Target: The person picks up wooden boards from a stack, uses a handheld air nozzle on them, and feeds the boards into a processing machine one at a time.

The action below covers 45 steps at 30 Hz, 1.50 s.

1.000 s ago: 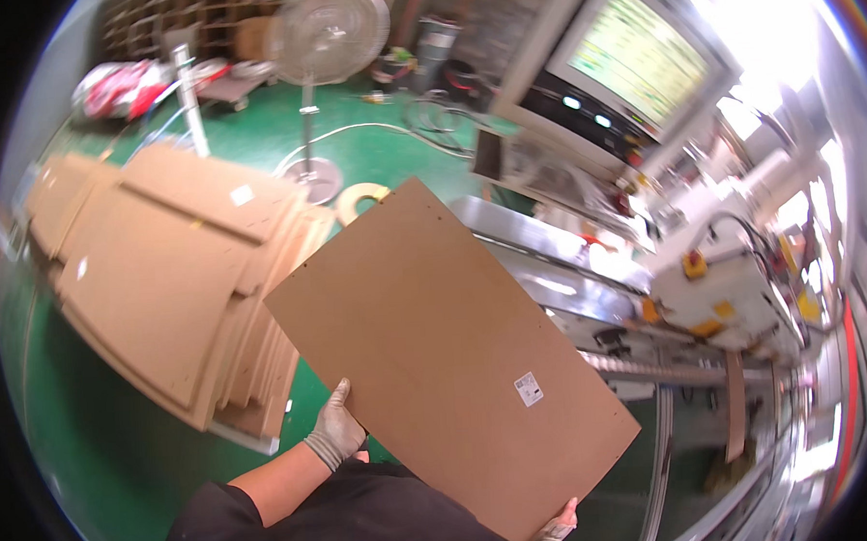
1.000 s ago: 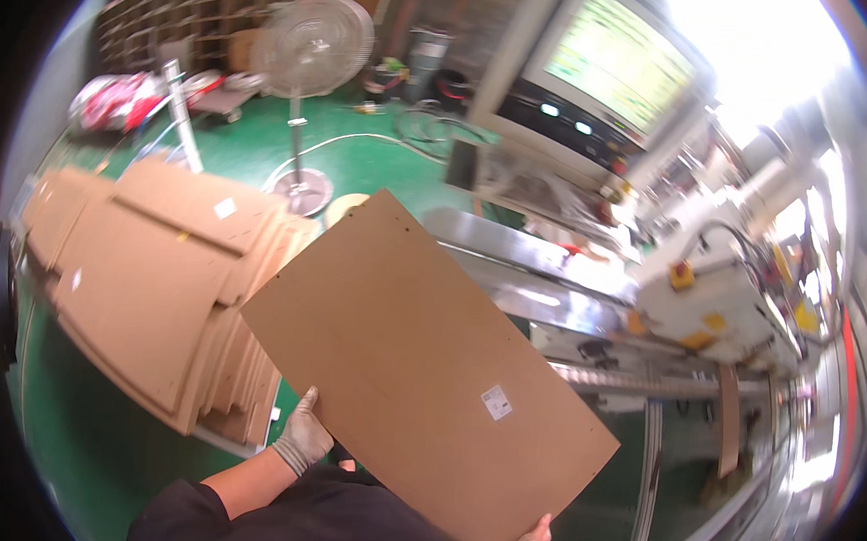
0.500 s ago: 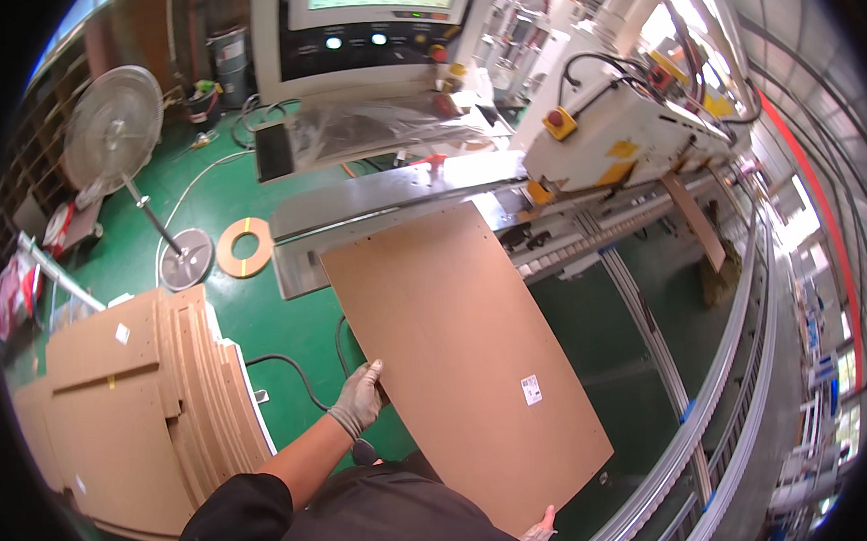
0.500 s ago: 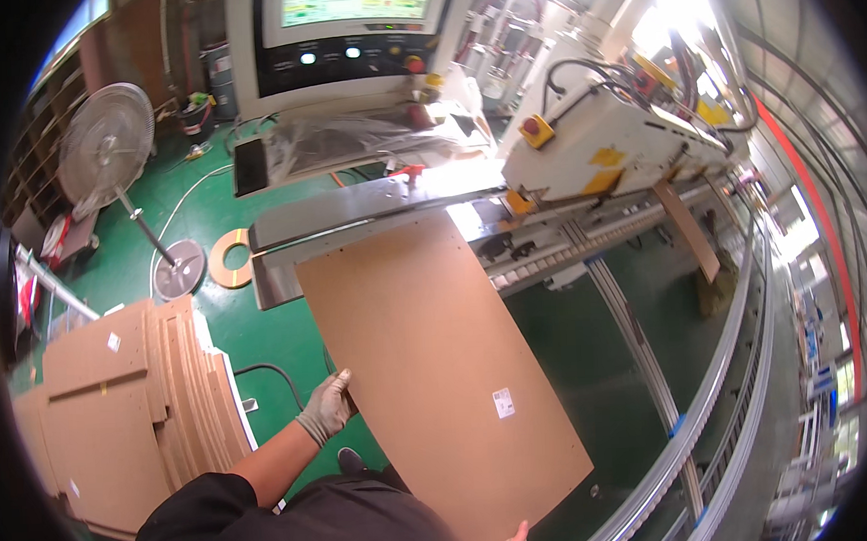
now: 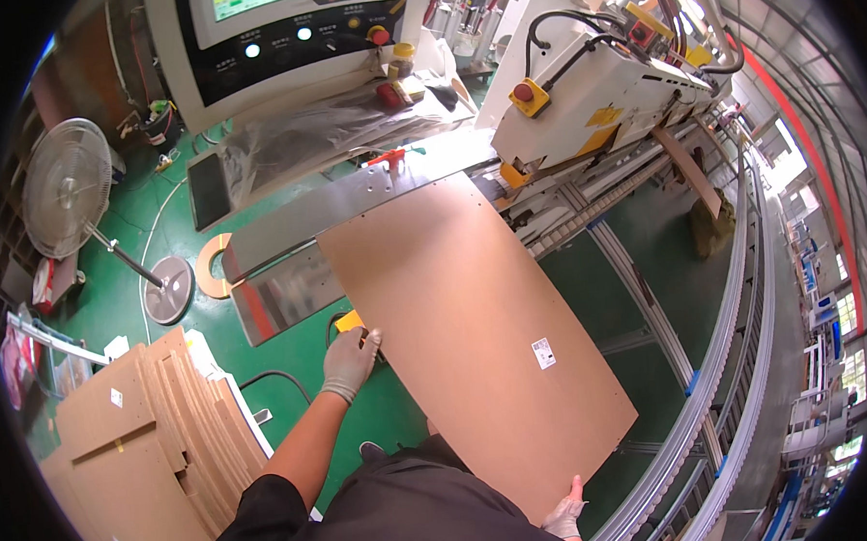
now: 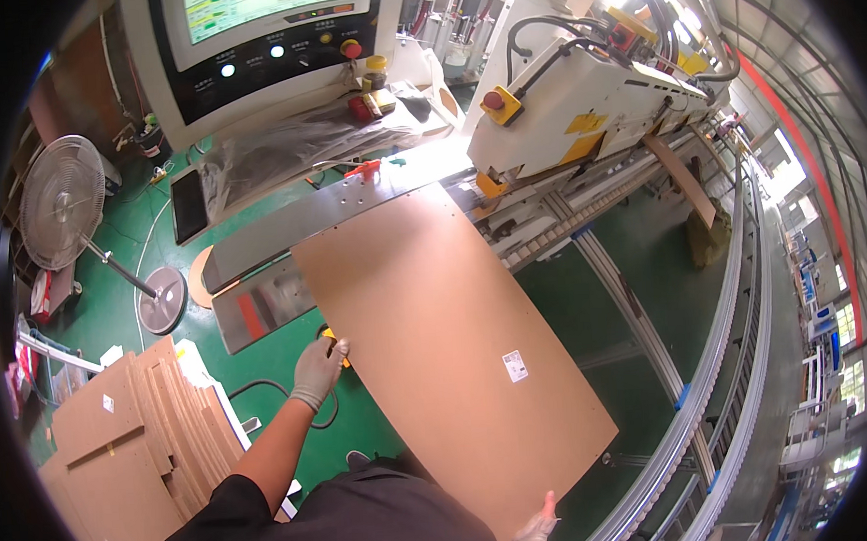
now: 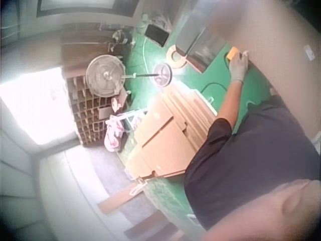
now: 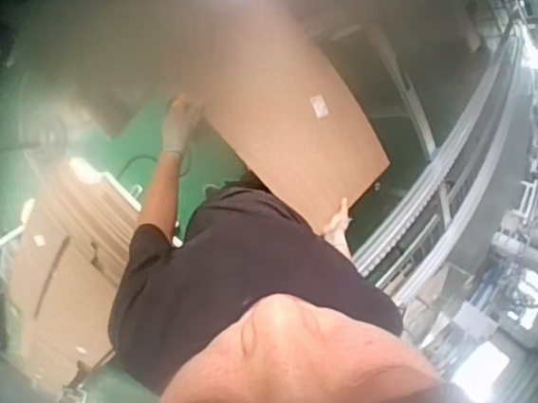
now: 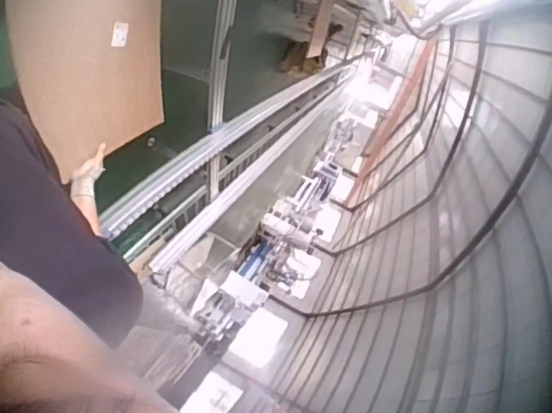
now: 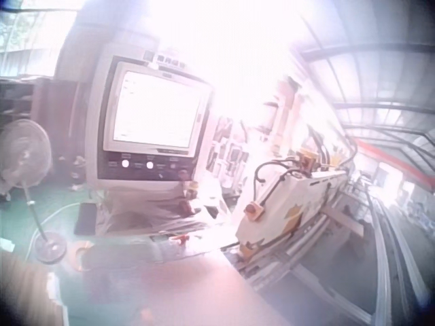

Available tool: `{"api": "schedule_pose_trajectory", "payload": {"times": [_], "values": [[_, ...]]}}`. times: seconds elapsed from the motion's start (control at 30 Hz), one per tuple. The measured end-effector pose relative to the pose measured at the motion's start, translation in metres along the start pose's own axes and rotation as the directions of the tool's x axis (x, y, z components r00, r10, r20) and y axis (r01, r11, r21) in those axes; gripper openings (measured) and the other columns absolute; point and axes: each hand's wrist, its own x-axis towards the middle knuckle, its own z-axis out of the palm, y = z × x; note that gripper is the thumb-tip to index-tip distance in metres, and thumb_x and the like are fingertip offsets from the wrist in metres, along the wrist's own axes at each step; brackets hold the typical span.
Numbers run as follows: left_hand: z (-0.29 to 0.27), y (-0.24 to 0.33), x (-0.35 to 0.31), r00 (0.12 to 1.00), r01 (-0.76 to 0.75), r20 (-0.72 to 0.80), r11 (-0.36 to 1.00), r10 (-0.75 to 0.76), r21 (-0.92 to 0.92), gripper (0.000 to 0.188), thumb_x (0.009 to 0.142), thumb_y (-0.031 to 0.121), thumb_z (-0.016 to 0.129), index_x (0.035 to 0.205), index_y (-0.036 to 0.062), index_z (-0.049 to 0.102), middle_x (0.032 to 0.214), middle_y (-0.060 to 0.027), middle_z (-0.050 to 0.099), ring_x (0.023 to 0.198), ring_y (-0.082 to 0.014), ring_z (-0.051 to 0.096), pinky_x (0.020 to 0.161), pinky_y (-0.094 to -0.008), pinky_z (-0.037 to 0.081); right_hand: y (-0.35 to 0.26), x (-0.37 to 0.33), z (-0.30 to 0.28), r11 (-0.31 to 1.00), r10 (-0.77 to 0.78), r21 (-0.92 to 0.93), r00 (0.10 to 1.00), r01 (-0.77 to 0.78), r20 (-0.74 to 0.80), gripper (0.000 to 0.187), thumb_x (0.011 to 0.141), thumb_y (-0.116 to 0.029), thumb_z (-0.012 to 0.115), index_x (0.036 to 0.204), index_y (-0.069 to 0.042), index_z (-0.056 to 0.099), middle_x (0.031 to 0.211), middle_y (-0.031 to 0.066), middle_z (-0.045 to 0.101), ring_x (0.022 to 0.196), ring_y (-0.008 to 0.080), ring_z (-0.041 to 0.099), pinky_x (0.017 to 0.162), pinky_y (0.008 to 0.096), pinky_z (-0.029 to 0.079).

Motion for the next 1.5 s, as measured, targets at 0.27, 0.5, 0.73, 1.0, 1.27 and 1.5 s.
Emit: {"api": "schedule_pose_trajectory", "payload": {"times": [0.27, 0.5, 0.73, 1.0, 1.27, 1.5], "values": [[0.050, 0.018, 0.069, 0.991, -0.031, 0.120, 0.988, 0.050, -0.153, 0.056, 0.111, 0.037, 0.035, 0.087, -0.0004, 0.068, 0.088, -0.0254, 0.068, 0.088, -0.0432, 0.066, 0.082, -0.0540, 0.050, -0.055, 0.039, 0.013, 0.997, -0.051, -0.068, 0.989, 0.042, -0.137, 0.075, 0.096, -0.070, 0.049, 0.145, -0.013, 0.054, 0.144, 0.0100, 0.058, 0.128, 0.0348, 0.054, 0.110, 0.0516, 0.043], [0.083, 0.087, 0.118, 0.973, -0.118, 0.184, 0.987, 0.137, -0.112, 0.057, 0.113, 0.035, 0.031, 0.090, -0.0020, 0.068, 0.087, -0.0235, 0.070, 0.086, -0.0410, 0.067, 0.080, -0.0503, 0.053, -0.124, 0.114, -0.006, 0.996, -0.089, -0.001, 0.993, 0.089, -0.079, 0.070, 0.100, -0.065, 0.048, 0.145, -0.013, 0.054, 0.144, 0.0101, 0.058, 0.129, 0.0349, 0.055, 0.110, 0.0523, 0.043], [0.139, 0.147, 0.164, 0.954, -0.158, 0.238, 0.980, 0.184, -0.124, 0.048, 0.111, 0.032, 0.036, 0.091, -0.0015, 0.065, 0.082, -0.0222, 0.070, 0.076, -0.0368, 0.070, 0.069, -0.0456, 0.056, -0.197, 0.152, 0.028, 0.995, -0.100, 0.028, 0.995, 0.100, -0.013, 0.063, 0.101, -0.059, 0.047, 0.144, -0.012, 0.054, 0.141, 0.0102, 0.060, 0.128, 0.0348, 0.056, 0.109, 0.0523, 0.044], [0.168, 0.194, 0.189, 0.966, 0.087, 0.251, 0.991, -0.059, -0.103, 0.051, 0.104, 0.046, 0.043, 0.096, 0.0051, 0.073, 0.101, -0.0230, 0.072, 0.099, -0.0453, 0.067, 0.088, -0.0529, 0.052, -0.261, 0.199, 0.056, 0.872, -0.467, -0.247, 0.871, 0.424, -0.154, 0.047, 0.103, -0.041, 0.049, 0.139, -0.011, 0.054, 0.131, 0.0106, 0.060, 0.117, 0.0329, 0.058, 0.098, 0.0484, 0.049], [0.097, 0.139, 0.078, 0.979, -0.186, 0.138, 0.928, 0.149, 0.323, 0.045, 0.099, 0.041, 0.051, 0.126, 0.0075, 0.066, 0.116, -0.0169, 0.073, 0.107, -0.0357, 0.069, 0.095, -0.0496, 0.053, -0.326, 0.261, 0.085, 0.877, -0.481, -0.163, 0.828, 0.453, -0.287, 0.052, 0.102, -0.030, 0.058, 0.146, -0.008, 0.043, 0.135, 0.0222, 0.057, 0.113, 0.0382, 0.059, 0.096, 0.0558, 0.050], [0.044, -0.057, -0.089, 0.909, 0.286, -0.326, 0.958, -0.260, 0.034, 0.048, 0.101, 0.038, 0.056, 0.136, 0.0059, 0.061, 0.132, -0.0201, 0.066, 0.124, -0.0365, 0.060, 0.108, -0.0465, 0.045, -0.352, 0.333, 0.014, 0.668, -0.742, -0.520, 0.524, 0.532, -0.417, 0.018, 0.093, -0.032, 0.068, 0.106, -0.021, 0.074, 0.109, 0.0044, 0.073, 0.094, 0.0296, 0.070, 0.077, 0.0448, 0.055]]}}
